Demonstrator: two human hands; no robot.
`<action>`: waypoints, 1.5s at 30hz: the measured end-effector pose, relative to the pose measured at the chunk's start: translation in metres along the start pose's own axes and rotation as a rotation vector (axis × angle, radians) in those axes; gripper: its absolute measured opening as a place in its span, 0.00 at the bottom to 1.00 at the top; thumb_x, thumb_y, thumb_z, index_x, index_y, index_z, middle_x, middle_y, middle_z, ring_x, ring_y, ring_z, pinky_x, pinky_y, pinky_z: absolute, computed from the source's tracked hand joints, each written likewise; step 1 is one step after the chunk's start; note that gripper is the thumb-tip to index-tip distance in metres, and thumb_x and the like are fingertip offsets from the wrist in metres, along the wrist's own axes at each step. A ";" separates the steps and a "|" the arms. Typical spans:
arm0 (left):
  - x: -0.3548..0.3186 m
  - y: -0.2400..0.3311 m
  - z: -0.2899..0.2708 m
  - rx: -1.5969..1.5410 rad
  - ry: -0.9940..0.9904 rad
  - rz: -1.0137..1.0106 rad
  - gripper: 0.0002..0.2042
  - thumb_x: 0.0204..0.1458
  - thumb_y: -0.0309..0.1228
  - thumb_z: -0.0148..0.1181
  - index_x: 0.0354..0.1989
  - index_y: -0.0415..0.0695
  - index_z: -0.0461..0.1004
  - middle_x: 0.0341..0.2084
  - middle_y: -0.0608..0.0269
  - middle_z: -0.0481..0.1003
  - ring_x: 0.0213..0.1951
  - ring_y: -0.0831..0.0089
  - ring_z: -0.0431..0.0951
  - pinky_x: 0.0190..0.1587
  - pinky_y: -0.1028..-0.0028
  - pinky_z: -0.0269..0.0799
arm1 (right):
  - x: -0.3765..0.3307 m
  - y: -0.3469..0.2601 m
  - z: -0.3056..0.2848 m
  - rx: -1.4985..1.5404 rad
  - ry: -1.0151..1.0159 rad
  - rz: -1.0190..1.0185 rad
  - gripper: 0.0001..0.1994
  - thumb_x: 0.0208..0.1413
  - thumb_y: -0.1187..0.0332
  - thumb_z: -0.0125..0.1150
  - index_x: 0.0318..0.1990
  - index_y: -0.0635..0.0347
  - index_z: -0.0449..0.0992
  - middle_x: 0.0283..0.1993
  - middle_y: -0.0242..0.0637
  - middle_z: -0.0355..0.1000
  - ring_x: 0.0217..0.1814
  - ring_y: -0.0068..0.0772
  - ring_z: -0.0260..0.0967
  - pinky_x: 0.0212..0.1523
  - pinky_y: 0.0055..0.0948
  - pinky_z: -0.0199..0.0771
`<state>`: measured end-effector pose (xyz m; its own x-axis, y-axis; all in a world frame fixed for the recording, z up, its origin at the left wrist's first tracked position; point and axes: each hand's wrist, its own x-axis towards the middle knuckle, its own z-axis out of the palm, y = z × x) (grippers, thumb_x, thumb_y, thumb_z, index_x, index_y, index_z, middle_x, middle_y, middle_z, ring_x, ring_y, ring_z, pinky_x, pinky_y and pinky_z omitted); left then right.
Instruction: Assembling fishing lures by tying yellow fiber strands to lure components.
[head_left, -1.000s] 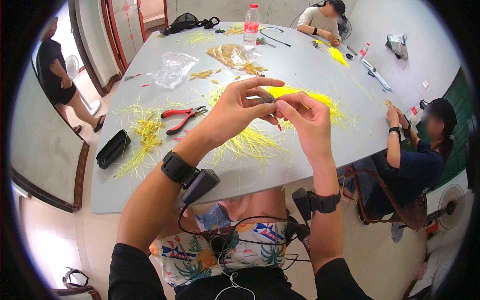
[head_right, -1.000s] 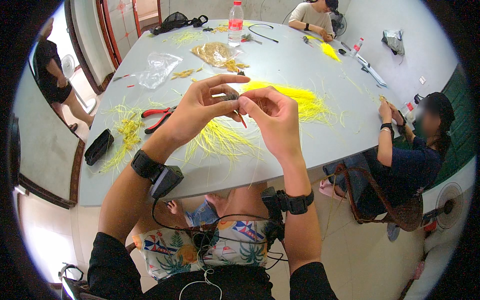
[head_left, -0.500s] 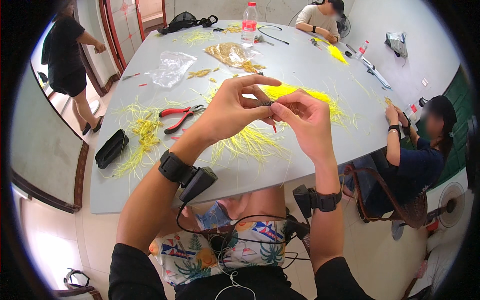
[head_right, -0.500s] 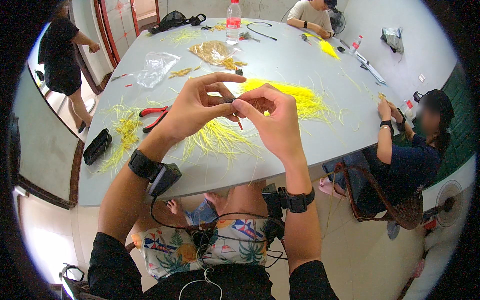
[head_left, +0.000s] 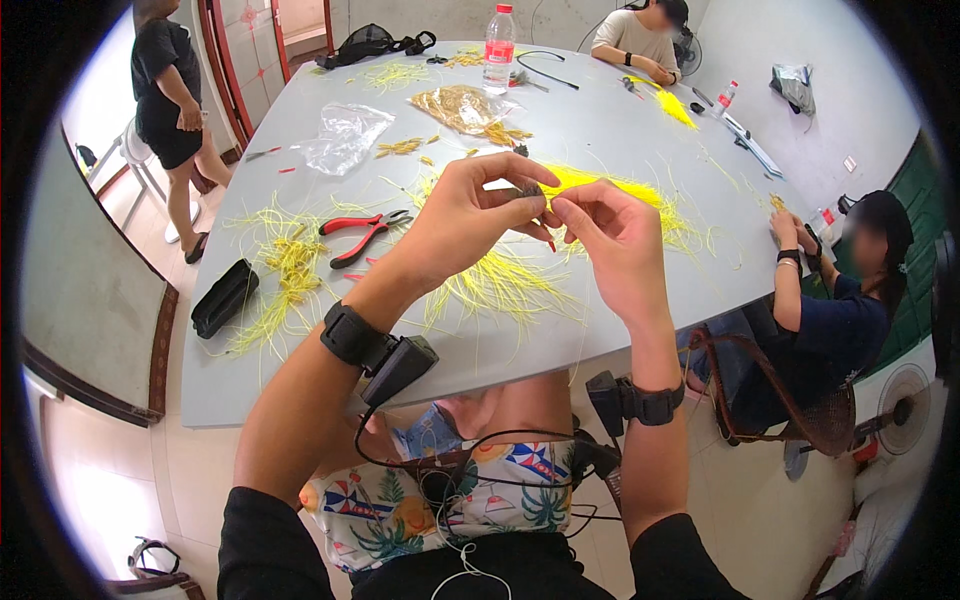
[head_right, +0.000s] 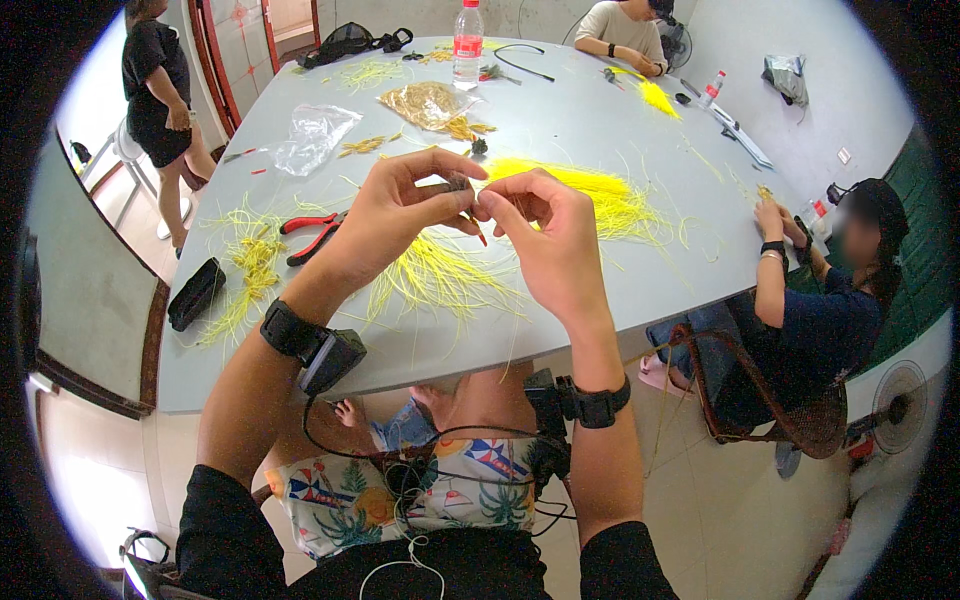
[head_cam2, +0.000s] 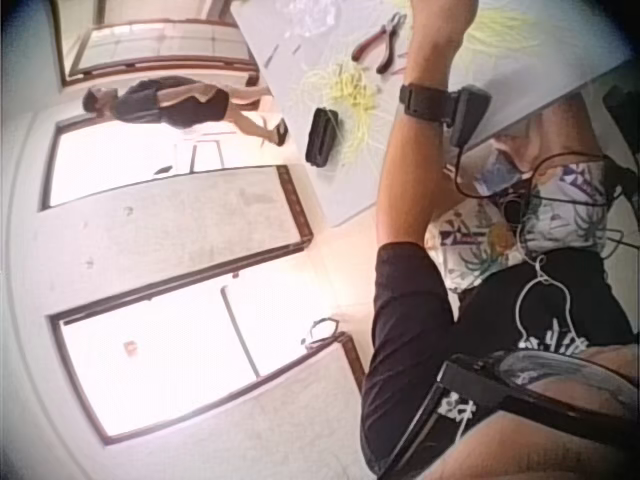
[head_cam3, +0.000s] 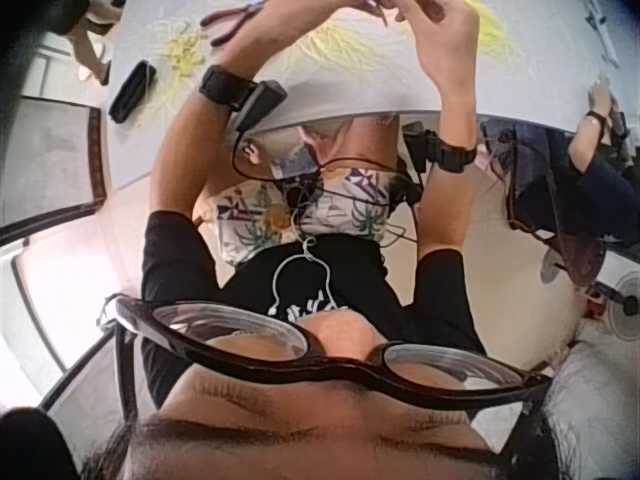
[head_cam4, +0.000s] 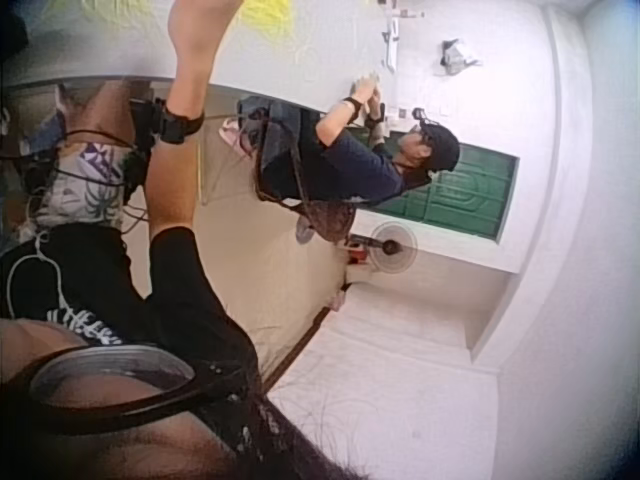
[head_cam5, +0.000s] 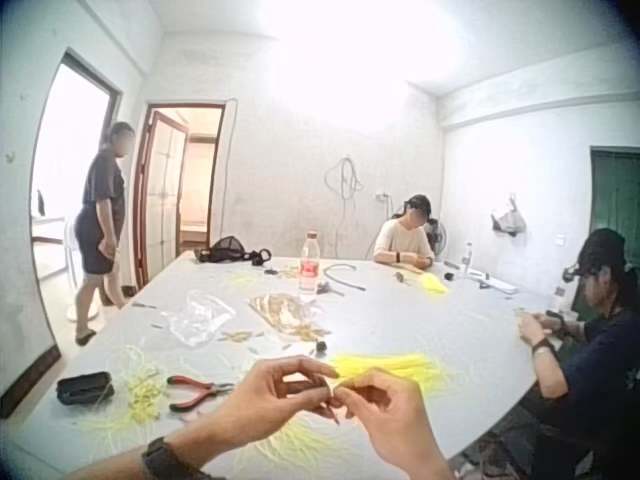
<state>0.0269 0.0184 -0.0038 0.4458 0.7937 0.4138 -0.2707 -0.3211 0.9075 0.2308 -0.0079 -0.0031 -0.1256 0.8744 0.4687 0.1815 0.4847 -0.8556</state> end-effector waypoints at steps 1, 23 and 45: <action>-0.001 0.000 -0.001 -0.001 0.000 0.000 0.13 0.63 0.25 0.67 0.54 0.35 0.77 0.43 0.57 0.81 0.47 0.69 0.86 0.52 0.68 0.84 | 0.000 -0.001 0.001 -0.009 0.006 -0.023 0.07 0.66 0.71 0.68 0.44 0.68 0.84 0.36 0.33 0.81 0.35 0.20 0.76 0.39 0.22 0.76; -0.001 -0.003 -0.012 -0.452 0.037 -0.143 0.06 0.65 0.22 0.63 0.44 0.47 0.72 0.43 0.62 0.78 0.44 0.74 0.80 0.48 0.72 0.76 | -0.006 -0.014 -0.006 0.566 -0.146 0.137 0.21 0.71 0.56 0.51 0.37 0.65 0.83 0.39 0.43 0.83 0.45 0.36 0.83 0.49 0.34 0.79; -0.002 0.000 -0.009 -0.346 -0.008 -0.112 0.09 0.63 0.22 0.65 0.41 0.48 0.70 0.42 0.62 0.79 0.41 0.76 0.78 0.46 0.72 0.73 | -0.005 -0.010 -0.004 0.622 -0.147 0.208 0.20 0.70 0.57 0.53 0.40 0.65 0.83 0.42 0.42 0.83 0.47 0.35 0.81 0.48 0.35 0.78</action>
<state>0.0182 0.0208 -0.0051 0.4956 0.8094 0.3151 -0.4920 -0.0373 0.8698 0.2332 -0.0174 0.0038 -0.2879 0.9147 0.2837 -0.3744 0.1652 -0.9124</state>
